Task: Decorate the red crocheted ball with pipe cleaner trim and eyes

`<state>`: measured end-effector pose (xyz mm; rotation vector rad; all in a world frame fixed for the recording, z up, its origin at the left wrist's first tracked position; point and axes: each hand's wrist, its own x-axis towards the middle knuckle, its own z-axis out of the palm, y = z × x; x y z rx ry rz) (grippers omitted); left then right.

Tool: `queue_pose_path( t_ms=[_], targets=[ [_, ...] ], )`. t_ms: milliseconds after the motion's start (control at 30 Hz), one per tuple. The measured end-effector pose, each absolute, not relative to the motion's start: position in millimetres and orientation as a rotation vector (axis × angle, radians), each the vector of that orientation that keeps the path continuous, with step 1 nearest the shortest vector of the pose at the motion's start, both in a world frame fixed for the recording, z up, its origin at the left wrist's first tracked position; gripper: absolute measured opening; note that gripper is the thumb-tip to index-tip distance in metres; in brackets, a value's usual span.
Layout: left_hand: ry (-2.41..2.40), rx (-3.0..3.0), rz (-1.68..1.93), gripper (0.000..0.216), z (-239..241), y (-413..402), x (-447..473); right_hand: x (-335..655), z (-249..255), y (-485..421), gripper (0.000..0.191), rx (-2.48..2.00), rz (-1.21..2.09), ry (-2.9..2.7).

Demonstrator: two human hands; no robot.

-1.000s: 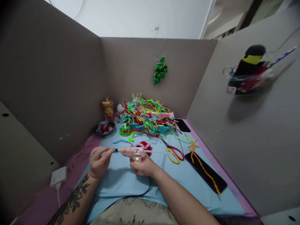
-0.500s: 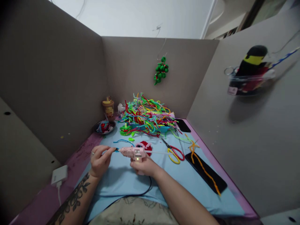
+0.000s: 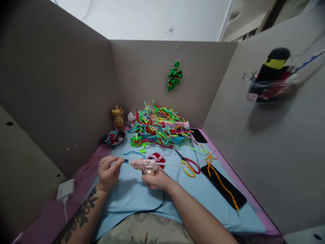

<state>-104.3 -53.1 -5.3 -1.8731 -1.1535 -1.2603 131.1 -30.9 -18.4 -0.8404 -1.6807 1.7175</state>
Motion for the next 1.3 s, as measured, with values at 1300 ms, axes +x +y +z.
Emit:
queue_pose_path(
  t_ms=[1300],
  targets=[
    [-1.593, -2.161, -1.531, 0.016, 69.2, -60.4, -40.2, 130.2, 44.9, -37.2, 0.007, -0.903, 0.725, -1.553]
  ],
)
